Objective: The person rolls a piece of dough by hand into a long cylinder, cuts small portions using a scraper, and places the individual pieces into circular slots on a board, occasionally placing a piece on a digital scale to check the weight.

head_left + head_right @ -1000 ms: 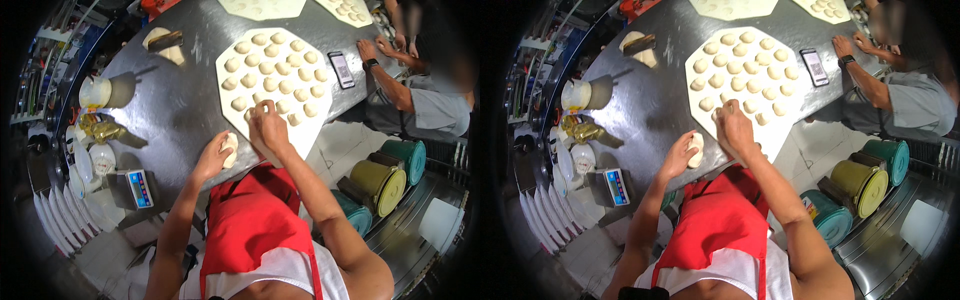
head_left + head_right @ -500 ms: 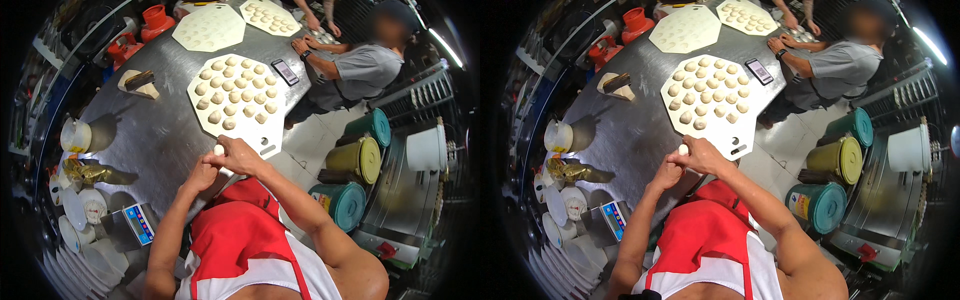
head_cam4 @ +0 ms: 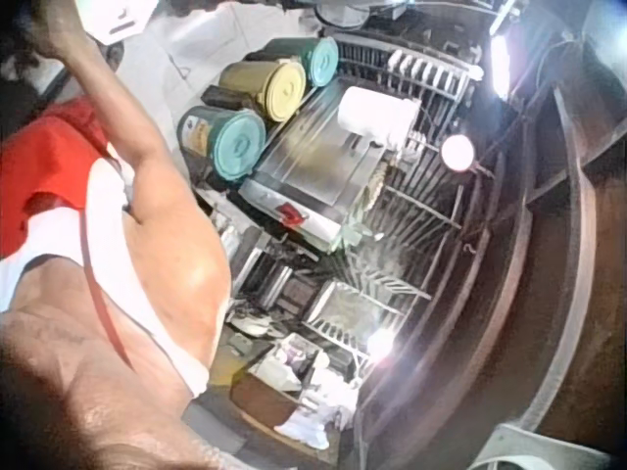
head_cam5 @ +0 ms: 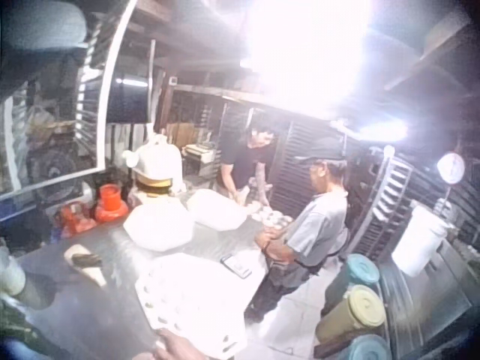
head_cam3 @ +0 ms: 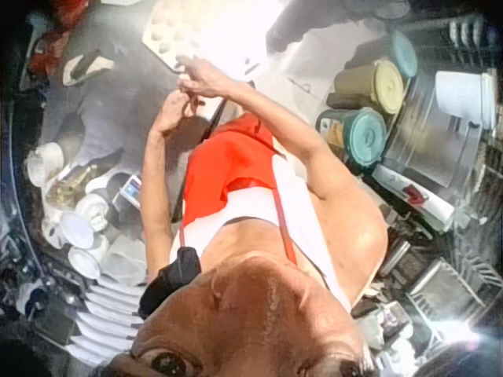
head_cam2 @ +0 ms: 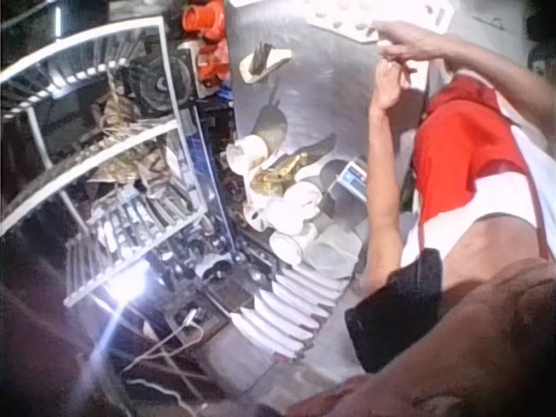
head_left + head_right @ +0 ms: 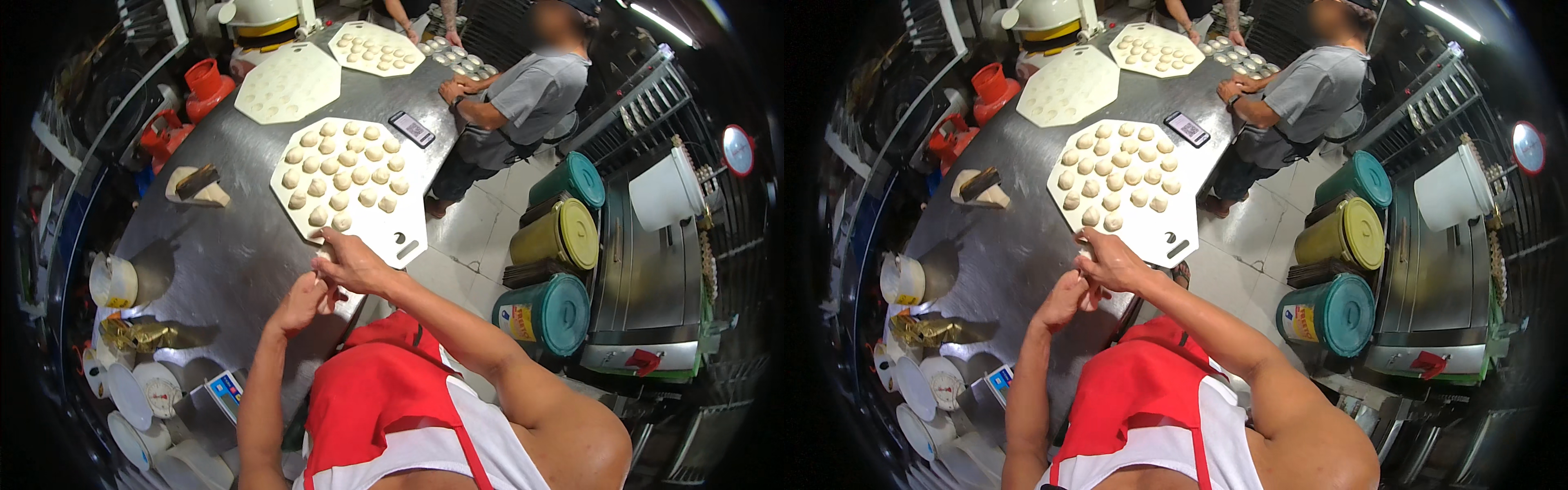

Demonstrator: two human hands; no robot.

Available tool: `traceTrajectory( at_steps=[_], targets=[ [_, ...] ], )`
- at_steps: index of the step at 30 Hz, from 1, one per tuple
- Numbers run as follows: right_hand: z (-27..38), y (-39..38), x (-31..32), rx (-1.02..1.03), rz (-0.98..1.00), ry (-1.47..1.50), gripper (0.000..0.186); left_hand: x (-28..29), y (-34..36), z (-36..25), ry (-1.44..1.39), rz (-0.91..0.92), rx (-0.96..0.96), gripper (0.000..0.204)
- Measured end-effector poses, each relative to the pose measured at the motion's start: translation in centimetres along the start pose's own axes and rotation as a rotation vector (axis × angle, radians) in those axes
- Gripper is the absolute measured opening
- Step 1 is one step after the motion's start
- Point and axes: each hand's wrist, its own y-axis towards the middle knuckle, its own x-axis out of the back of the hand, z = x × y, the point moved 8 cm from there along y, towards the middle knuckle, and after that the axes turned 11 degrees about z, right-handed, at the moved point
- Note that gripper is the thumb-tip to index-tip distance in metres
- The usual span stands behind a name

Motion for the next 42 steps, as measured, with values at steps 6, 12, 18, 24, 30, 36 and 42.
traceTrajectory(
  at_steps=[6,12,18,24,30,36,42],
  targets=[
    [0.2,0.0,1.0,-0.005,-0.006,-0.179,0.045,-0.5,0.4,-3.9,0.778,-0.392,-0.137,0.025],
    [-1.4,1.1,1.8,-0.021,-0.134,-0.139,0.029,-0.6,4.5,-2.1,0.834,-0.362,0.148,0.02],
    [-6.6,-0.7,1.0,-0.204,0.255,0.179,0.036,2.2,7.9,8.2,0.83,-0.198,0.338,0.031],
    [-16.8,3.3,9.9,-0.022,-0.087,-0.208,0.036,1.5,1.8,12.8,0.534,-0.486,0.459,0.028],
    [-18.3,5.6,9.1,0.01,-0.027,-0.438,0.033,-2.5,-1.6,14.7,-0.2,-0.595,0.549,0.052],
    [-9.7,2.5,2.5,0.074,0.013,-0.211,0.039,-0.5,-1.0,7.6,-0.044,-0.501,0.165,0.068],
    [0.3,-2.0,-2.6,0.312,0.025,0.073,0.025,0.1,-4.2,3.2,-0.221,-0.271,-0.073,0.039]
  ],
)
